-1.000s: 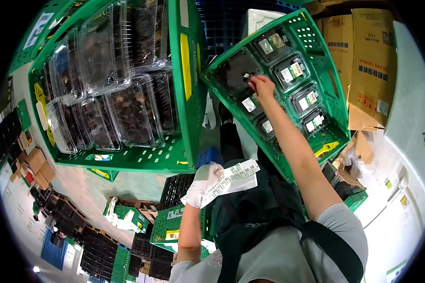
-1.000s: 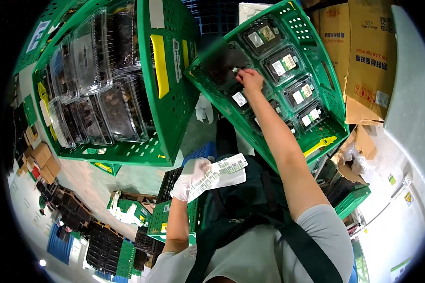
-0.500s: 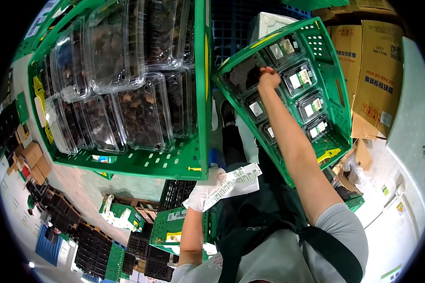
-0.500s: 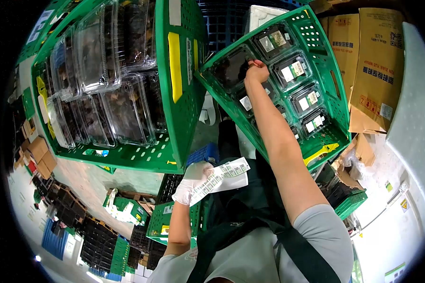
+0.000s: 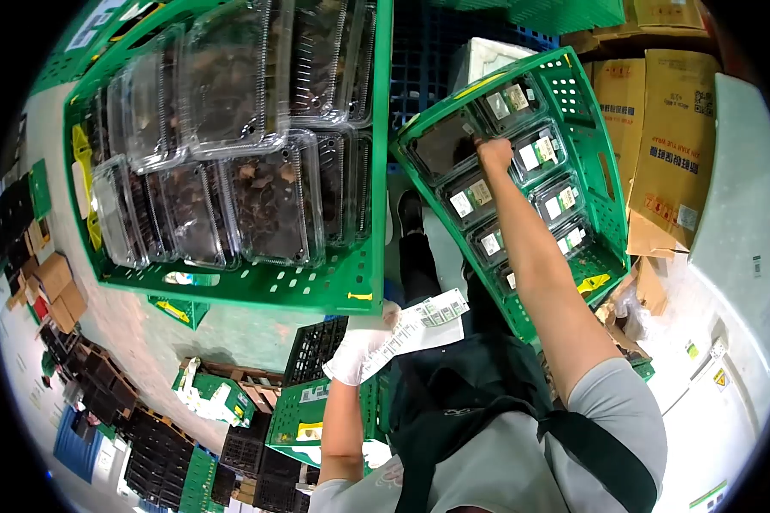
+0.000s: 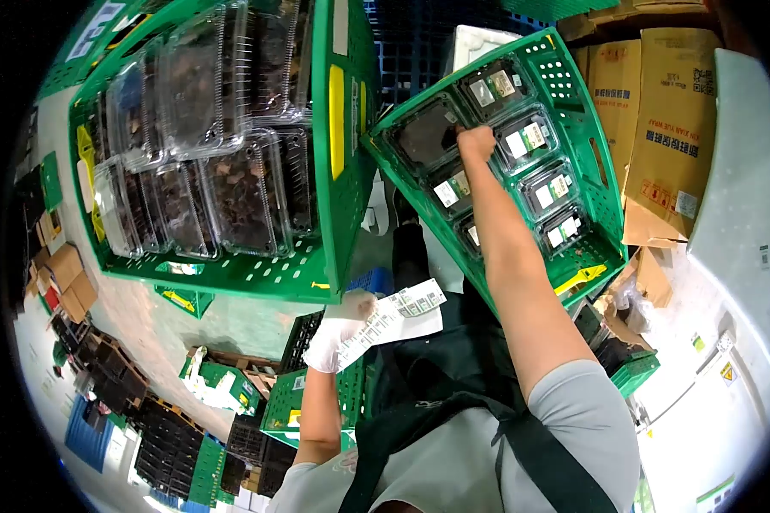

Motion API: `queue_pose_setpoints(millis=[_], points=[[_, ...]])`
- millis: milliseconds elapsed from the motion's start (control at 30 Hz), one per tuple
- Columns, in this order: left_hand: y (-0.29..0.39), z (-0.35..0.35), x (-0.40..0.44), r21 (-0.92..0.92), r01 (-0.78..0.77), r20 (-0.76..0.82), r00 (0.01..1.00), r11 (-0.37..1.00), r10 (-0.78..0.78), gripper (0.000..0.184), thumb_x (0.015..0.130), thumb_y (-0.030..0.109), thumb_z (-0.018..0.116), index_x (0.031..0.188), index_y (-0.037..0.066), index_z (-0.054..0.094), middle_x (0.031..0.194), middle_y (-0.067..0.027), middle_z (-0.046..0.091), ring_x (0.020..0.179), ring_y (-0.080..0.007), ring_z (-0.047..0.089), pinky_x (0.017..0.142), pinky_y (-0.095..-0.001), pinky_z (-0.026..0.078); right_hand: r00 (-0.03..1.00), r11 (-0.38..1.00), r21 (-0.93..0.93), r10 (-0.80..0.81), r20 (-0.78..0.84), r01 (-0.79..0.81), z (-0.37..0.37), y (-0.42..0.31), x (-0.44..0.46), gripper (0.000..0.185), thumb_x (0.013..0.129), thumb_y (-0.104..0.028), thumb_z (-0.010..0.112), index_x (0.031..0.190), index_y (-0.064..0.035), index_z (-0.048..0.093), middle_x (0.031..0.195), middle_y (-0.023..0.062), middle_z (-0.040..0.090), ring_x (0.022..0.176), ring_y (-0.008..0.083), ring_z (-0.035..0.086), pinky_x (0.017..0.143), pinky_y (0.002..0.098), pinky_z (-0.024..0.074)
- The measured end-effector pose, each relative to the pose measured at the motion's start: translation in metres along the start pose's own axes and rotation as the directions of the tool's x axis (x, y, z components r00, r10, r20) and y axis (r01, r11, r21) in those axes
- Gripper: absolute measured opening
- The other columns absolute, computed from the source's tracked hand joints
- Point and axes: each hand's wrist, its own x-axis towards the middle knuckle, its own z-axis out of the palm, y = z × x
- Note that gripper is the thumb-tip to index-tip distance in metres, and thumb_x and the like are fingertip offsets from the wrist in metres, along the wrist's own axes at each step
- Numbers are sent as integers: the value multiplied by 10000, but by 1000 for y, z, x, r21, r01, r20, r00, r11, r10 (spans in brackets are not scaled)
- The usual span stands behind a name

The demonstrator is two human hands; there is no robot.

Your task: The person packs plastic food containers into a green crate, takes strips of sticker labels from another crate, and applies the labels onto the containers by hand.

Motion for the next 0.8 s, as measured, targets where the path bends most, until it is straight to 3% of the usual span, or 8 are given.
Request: queue_pose_setpoints(millis=[200, 267, 333, 467, 533, 600, 633, 800], points=[[54, -18, -31, -33, -81, -154, 985, 996, 75, 127, 786, 182, 551, 832, 80, 611, 775, -102, 585, 759, -300, 577, 655, -375, 460, 941, 941, -61, -329, 73, 334, -30, 90, -12, 253, 633, -255, 663, 717, -16, 648, 746, 178, 641, 737, 301, 638, 692, 386, 502], [87, -24, -49, 73, -248, -291, 921, 966, 258, 96, 751, 166, 609, 823, 106, 632, 732, -66, 565, 721, -273, 557, 640, -357, 443, 879, 891, -28, -440, 184, 452, -66, 128, -29, 280, 652, -309, 700, 725, -45, 645, 685, 119, 645, 655, 266, 637, 649, 371, 507], [134, -33, -79, 211, -366, -419, 804, 906, 422, 99, 707, 97, 649, 805, 83, 643, 692, -68, 569, 651, -266, 538, 610, -339, 427, 869, 927, 127, -376, 321, 354, -99, 168, -42, 213, 676, -240, 683, 641, -45, 603, 563, 67, 590, 511, 183, 595, 537, 319, 493], [224, -29, -171, 571, -453, -512, 455, 685, 728, 231, 601, 75, 651, 823, 137, 637, 719, 1, 550, 687, -199, 530, 648, -327, 425, 815, 863, 242, -500, 293, 442, -148, 268, -51, 164, 703, -176, 660, 628, -46, 592, 536, 41, 567, 453, 120, 551, 457, 262, 453], [254, -11, -225, 703, -427, -484, 300, 570, 822, 345, 505, 109, 640, 849, 131, 648, 747, 18, 559, 707, -173, 533, 605, -314, 433, 807, 830, 259, -549, 217, 495, -175, 310, -63, 164, 705, -173, 663, 639, -38, 597, 552, 38, 573, 457, 116, 545, 439, 252, 441], [280, -4, -275, 778, -497, -324, 204, 383, 924, 291, 552, 135, 640, 836, 74, 647, 787, 8, 600, 672, -111, 534, 562, -240, 400, 719, 739, 184, -674, 172, 648, -193, 352, -62, 138, 705, -152, 668, 665, -35, 608, 573, 29, 582, 471, 113, 545, 440, 242, 437], [289, 10, -291, 811, -476, -320, 124, 340, 939, 255, 589, 123, 648, 839, 72, 646, 777, 1, 602, 641, -108, 533, 556, -229, 383, 768, 818, 250, -574, 286, 518, -189, 378, -47, 126, 706, -142, 676, 699, -34, 612, 570, 19, 580, 488, 114, 551, 449, 245, 444], [304, 87, -363, 857, -289, -426, 70, 427, 902, 235, 613, 136, 661, 848, 149, 659, 741, 33, 582, 621, -107, 531, 540, -242, 359, 790, 871, 316, -481, 381, 378, -241, 417, -74, 162, 698, -167, 672, 736, -22, 609, 595, 43, 595, 507, 124, 581, 443, 266, 470]])
